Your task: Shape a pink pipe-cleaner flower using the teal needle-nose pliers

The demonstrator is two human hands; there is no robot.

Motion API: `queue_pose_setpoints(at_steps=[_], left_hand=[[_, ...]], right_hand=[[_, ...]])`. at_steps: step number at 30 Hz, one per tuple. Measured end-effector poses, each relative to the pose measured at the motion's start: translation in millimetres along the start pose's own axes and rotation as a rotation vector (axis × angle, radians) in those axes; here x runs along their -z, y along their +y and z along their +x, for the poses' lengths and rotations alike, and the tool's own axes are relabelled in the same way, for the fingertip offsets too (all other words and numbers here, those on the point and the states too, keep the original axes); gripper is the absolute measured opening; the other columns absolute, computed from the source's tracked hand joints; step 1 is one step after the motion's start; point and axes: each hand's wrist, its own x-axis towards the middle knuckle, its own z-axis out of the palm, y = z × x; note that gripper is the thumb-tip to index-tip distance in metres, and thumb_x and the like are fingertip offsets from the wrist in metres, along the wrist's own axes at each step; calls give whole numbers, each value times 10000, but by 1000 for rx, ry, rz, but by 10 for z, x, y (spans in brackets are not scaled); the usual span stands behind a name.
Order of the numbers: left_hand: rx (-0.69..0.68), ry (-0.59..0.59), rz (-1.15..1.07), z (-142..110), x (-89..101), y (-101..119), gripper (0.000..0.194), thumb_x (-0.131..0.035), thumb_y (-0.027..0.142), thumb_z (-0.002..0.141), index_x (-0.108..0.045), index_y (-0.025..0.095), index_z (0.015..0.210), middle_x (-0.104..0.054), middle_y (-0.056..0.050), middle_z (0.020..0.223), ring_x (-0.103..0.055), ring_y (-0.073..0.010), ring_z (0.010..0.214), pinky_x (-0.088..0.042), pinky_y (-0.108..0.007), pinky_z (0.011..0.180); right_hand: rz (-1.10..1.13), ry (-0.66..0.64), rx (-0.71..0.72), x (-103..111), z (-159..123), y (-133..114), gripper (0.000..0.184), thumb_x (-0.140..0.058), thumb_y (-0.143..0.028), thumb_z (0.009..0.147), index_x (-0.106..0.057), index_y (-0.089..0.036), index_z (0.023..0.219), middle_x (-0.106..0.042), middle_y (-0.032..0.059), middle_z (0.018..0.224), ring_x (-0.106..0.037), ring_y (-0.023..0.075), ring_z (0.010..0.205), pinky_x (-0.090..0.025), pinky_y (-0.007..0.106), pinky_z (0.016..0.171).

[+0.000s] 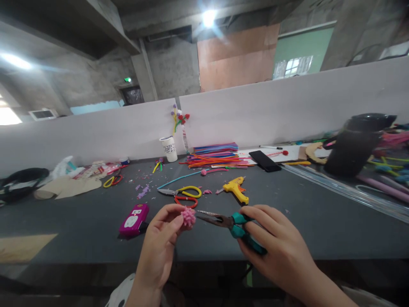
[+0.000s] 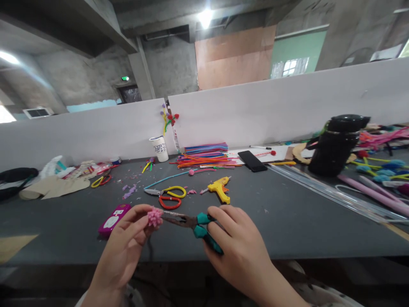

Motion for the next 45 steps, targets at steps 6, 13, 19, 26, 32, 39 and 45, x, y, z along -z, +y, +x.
queue_pose_setpoints(at_steps=[6,13,19,26,32,39,45], left_hand=[[-16,-11,12,-15,14,7,131,-766,217,672,-742,174,793,-746,-48,786,-652,-154,713,-521,-253,693],[-33,5,60,-32,19,-11,191,-793,212,627,-739,176,807,-743,-54,801,-637,-159,758,-493,-234,713],[-42,-39,63,-22,25,-31,186,-764,198,653,-733,189,837,-752,-56,844,-639,-165,807,-484,-232,750],[-66,-87,102,-31,23,-24,173,-740,189,671,-737,196,844,-753,-57,875,-636,-175,836,-481,-241,773],[-80,-89,151,-33,26,-53,162,-737,189,686,-736,206,847,-754,-54,896,-635,-181,856,-480,-238,771],[-145,-93,223,-38,23,-63,103,-699,213,756,-734,209,853,-751,-48,897,-639,-176,844,-487,-240,767],[-165,-77,297,-35,39,-88,120,-689,201,785,-701,218,903,-750,-37,933,-649,-165,865,-493,-233,781]], right_hand=[[18,-19,-15,21,16,-29,101,-523,-157,812,-584,-198,743,-682,83,926,-624,204,824,-538,346,729],[46,-33,-21,29,25,-72,145,-516,-166,828,-584,-199,704,-685,74,884,-622,184,752,-535,316,668],[47,-57,-25,11,4,-90,140,-519,-172,829,-582,-196,706,-685,72,883,-623,192,763,-536,328,670],[44,-56,-23,9,9,-95,115,-536,-179,821,-582,-202,718,-679,73,891,-626,189,769,-529,324,676],[20,-63,-14,8,7,-97,137,-519,-168,832,-578,-198,712,-683,68,889,-614,195,763,-519,327,663],[-39,-63,4,-22,-3,-115,143,-496,-149,822,-585,-204,725,-686,67,880,-608,194,750,-503,321,632],[-75,-83,11,-51,-26,-137,157,-481,-133,820,-577,-199,716,-681,74,867,-594,191,746,-495,322,648]])
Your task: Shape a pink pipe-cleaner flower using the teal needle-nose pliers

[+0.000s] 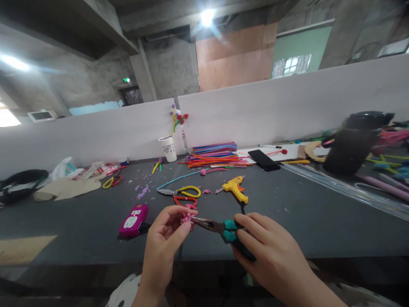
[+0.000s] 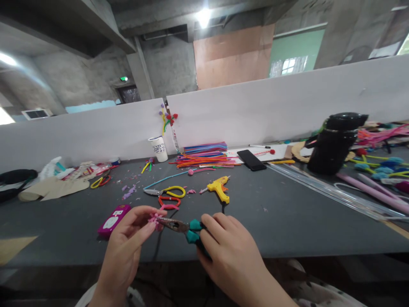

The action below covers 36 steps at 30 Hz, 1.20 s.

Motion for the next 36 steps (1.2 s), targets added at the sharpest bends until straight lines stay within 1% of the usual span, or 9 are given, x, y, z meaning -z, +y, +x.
queue_pose_setpoints(at_steps=[6,9,13,15,21,26,29,34,36], left_hand=[[-11,22,46,12,16,-33,135,-700,226,780,-672,211,911,-752,-36,922,-660,-164,893,-494,-232,803],[-22,20,50,25,19,-43,131,-694,237,786,-667,217,913,-751,-26,916,-660,-153,887,-494,-220,799],[-21,22,55,34,15,-34,138,-695,234,782,-663,220,916,-751,-20,909,-661,-147,874,-494,-215,795],[-17,24,64,30,18,-30,133,-694,237,781,-666,218,909,-748,-19,897,-660,-148,867,-494,-215,791],[4,31,70,25,15,-41,146,-709,245,757,-677,210,895,-745,-25,892,-652,-154,834,-498,-220,754],[2,49,76,40,-19,-21,130,-711,245,748,-684,205,868,-753,-29,868,-660,-160,838,-495,-227,769],[1,61,75,37,-20,-24,130,-715,247,741,-685,204,860,-755,-32,865,-662,-161,830,-498,-226,756],[3,54,75,25,12,-41,133,-713,243,749,-678,207,872,-752,-30,868,-663,-161,845,-497,-229,770],[8,48,70,23,14,-38,134,-709,244,755,-676,209,880,-752,-29,875,-664,-161,854,-497,-229,777]], right_hand=[[25,-45,-26,-37,-11,-24,114,-530,-109,760,-559,-204,702,-671,70,884,-584,196,743,-481,311,643],[83,-67,-65,-37,-10,-41,119,-548,-105,748,-560,-209,691,-666,61,874,-577,186,731,-477,293,634],[213,-171,-153,-18,-13,-47,96,-573,-118,749,-583,-211,727,-656,45,873,-588,176,744,-483,278,642],[226,-204,-160,-7,-10,-36,79,-573,-139,761,-590,-212,735,-654,50,883,-588,185,757,-484,290,647],[122,-120,-91,-21,-2,-4,81,-569,-141,758,-580,-206,710,-658,70,881,-570,204,763,-475,319,670],[67,-119,-64,-53,-32,-38,109,-608,-98,711,-572,-198,688,-662,57,858,-560,196,706,-468,310,614],[122,-150,-114,-53,-37,-58,126,-627,-82,684,-588,-201,700,-662,47,857,-569,194,704,-469,301,607],[305,-307,-263,-18,2,-63,123,-634,-93,715,-598,-208,699,-651,23,835,-598,164,719,-475,252,610],[314,-303,-264,-2,17,-54,112,-622,-104,733,-595,-209,701,-648,26,837,-596,165,723,-475,257,618]])
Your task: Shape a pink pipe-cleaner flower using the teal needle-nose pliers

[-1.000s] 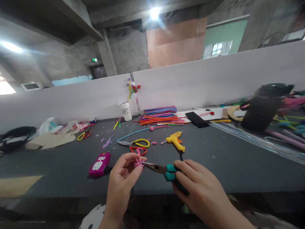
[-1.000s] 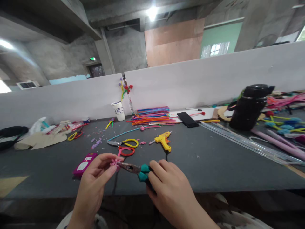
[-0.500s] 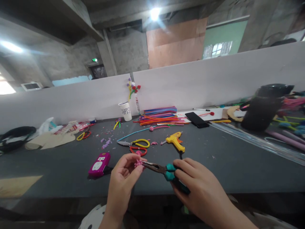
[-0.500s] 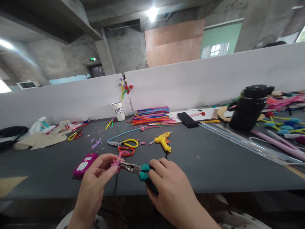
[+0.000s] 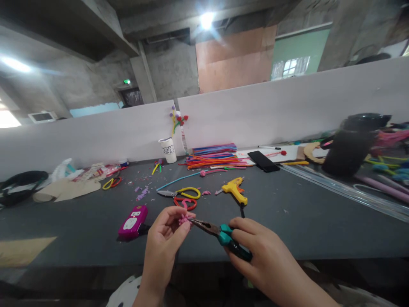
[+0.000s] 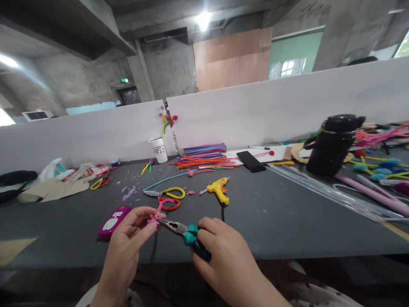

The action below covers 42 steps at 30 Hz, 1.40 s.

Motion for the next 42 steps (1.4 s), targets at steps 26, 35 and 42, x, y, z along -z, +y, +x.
queue_pose_setpoints(at_steps=[26,35,42], left_hand=[[112,46,-172,39,-11,70,177,-769,239,664,-702,176,815,-740,-34,768,-650,-162,750,-489,-226,676],[109,18,-150,25,4,46,163,-741,233,709,-693,174,852,-745,-48,801,-646,-165,783,-479,-235,714],[123,43,-170,23,-27,86,161,-755,227,675,-700,166,814,-742,-57,776,-656,-184,773,-486,-254,701]], right_hand=[[-155,190,147,-19,3,-15,89,-592,-138,767,-590,-205,708,-645,60,844,-571,199,744,-457,307,642],[-136,175,136,-13,2,-12,110,-572,-148,782,-577,-202,687,-647,58,838,-556,185,729,-450,293,633],[-60,104,77,13,-2,-23,93,-560,-159,780,-596,-206,708,-653,58,851,-589,181,739,-469,279,636]])
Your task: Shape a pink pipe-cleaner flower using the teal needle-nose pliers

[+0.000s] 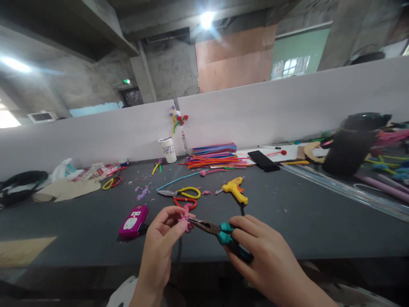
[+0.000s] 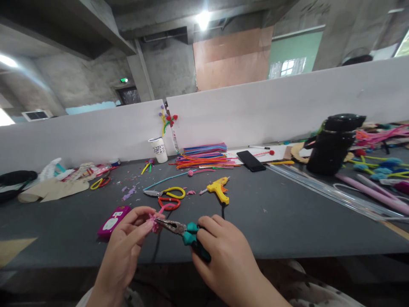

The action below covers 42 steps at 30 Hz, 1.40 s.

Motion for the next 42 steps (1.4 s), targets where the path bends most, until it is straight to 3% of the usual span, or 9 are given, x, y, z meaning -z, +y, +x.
queue_pose_setpoints(at_steps=[9,14,18,42], left_hand=[[-12,-31,8,-2,19,-5,152,-751,230,682,-703,177,816,-752,-57,788,-668,-190,787,-497,-256,712],[-2,-16,3,5,12,-1,160,-759,232,672,-706,172,811,-743,-47,764,-649,-164,728,-489,-233,671],[11,-1,-4,2,-13,11,162,-766,230,656,-708,158,790,-734,-50,741,-638,-159,698,-486,-239,662],[21,-33,-8,5,31,-17,154,-745,230,699,-692,165,828,-749,-52,776,-645,-157,732,-485,-235,691]], right_hand=[[303,-170,-223,20,46,-47,194,-569,-73,746,-543,-203,605,-602,-10,725,-581,119,629,-441,212,564],[182,-89,-159,19,27,-26,117,-597,-121,750,-595,-207,671,-640,23,829,-610,170,745,-479,270,658],[140,-66,-121,4,8,-19,114,-590,-133,759,-592,-208,673,-647,28,823,-611,167,730,-481,259,637],[90,-75,-91,17,10,-10,113,-563,-142,785,-618,-209,712,-656,47,850,-611,172,737,-494,269,646]])
